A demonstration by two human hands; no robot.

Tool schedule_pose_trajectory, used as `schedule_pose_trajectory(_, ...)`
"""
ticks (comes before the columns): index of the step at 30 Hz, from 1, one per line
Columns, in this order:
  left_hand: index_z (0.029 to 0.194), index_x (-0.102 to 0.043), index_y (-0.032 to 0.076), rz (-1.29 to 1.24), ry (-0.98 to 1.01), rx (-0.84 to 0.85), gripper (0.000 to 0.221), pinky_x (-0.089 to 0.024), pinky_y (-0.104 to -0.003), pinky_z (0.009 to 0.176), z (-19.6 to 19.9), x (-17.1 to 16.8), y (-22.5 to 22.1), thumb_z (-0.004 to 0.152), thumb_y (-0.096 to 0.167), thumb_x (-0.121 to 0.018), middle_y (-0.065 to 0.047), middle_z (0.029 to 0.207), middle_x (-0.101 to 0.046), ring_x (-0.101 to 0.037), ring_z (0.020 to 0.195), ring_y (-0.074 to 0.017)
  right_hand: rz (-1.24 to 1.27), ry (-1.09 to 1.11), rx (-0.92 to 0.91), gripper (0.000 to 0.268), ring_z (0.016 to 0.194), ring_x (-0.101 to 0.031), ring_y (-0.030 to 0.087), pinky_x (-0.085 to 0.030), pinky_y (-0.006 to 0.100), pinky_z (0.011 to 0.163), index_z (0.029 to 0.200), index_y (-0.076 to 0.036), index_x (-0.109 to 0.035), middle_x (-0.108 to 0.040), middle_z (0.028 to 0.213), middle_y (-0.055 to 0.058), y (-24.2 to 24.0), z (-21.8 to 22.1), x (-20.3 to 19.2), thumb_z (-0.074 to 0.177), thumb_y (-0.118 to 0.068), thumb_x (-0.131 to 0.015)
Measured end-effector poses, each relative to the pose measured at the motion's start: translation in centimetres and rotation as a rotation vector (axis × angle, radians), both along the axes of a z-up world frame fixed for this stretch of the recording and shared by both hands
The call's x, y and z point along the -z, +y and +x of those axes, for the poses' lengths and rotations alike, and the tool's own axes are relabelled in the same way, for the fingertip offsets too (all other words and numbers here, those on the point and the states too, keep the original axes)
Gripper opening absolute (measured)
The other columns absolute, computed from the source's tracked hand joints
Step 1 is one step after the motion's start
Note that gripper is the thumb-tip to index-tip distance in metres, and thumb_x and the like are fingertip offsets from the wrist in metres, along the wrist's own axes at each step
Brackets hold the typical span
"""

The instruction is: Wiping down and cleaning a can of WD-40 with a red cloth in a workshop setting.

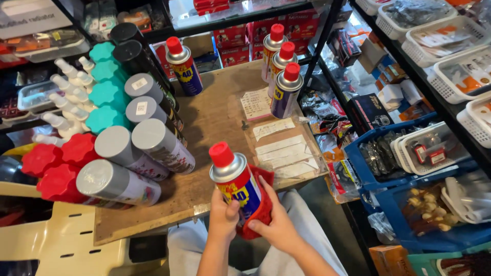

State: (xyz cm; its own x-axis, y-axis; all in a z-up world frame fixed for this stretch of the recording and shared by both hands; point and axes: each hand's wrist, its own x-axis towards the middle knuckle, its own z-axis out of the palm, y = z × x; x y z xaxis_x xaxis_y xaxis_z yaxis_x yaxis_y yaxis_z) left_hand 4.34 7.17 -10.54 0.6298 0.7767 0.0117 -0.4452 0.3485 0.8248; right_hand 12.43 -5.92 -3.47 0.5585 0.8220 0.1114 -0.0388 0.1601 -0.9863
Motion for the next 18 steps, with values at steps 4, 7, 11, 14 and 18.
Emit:
schedule_pose_trajectory(4,0.125,-0.055,0.003,-0.001,0.096,0.053,0.075,-0.062,-0.042,0.083,0.1,-1.0,-0.7,0.065,0.029,-0.093,-0.02,0.114,-0.073,-0.073,0.096,-0.027,0.052,0.08,-0.043,0.115,0.142,-0.045,0.022,-0.032,0.036,0.119,0.16,-0.006,-0.022,-0.04,0.161,0.016,-0.6,0.7,-0.1,0.075,-0.046,-0.088)
schedule_pose_trajectory(7,0.142,-0.036,0.006,0.138,0.023,0.314,0.113,-0.052,-0.038,0.102,0.5,-6.9,-2.2,0.057,0.048,-0.099,-0.018,0.134,-0.062,-0.064,0.119,-0.0223,0.042,-0.024,0.002,0.113,0.139,-0.046,0.022,-0.035,0.038,0.118,0.157,-0.001,-0.027,-0.045,0.154,0.016,-0.9,1.5,-0.1,0.078,-0.065,-0.077)
schedule_pose_trajectory(11,0.147,-0.027,0.006,0.252,0.06,0.421,0.118,-0.045,-0.037,0.11,0.6,-8.6,-2.9,0.067,0.07,-0.086,-0.018,0.142,-0.054,-0.056,0.128,-0.022,-0.015,-0.046,0.057,0.114,0.143,-0.045,0.024,-0.036,0.041,0.119,0.159,-0.005,-0.021,-0.041,0.158,0.016,-1.2,2.9,0.5,0.069,-0.044,-0.08)
schedule_pose_trajectory(14,0.148,-0.017,0.007,0.25,0.035,0.416,0.123,-0.041,-0.038,0.114,0.9,-8.3,-2.9,0.067,0.069,-0.087,-0.018,0.146,-0.043,-0.05,0.134,-0.0229,-0.053,-0.111,0.074,0.115,0.149,-0.038,0.026,-0.028,0.04,0.123,0.16,-0.005,-0.019,-0.034,0.164,0.017,-0.9,3.8,0.4,0.063,-0.017,-0.081)
schedule_pose_trajectory(18,0.145,-0.013,0.011,0.231,-0.068,0.403,0.115,-0.039,-0.037,0.115,0.5,-8.4,-2.5,0.074,0.057,-0.091,-0.018,0.147,-0.043,-0.048,0.135,-0.0243,0.07,-0.117,0.023,0.124,0.147,-0.039,0.024,-0.028,0.04,0.123,0.158,-0.001,-0.023,-0.036,0.162,0.017,0.2,3.6,-2.1,0.072,-0.074,-0.076)
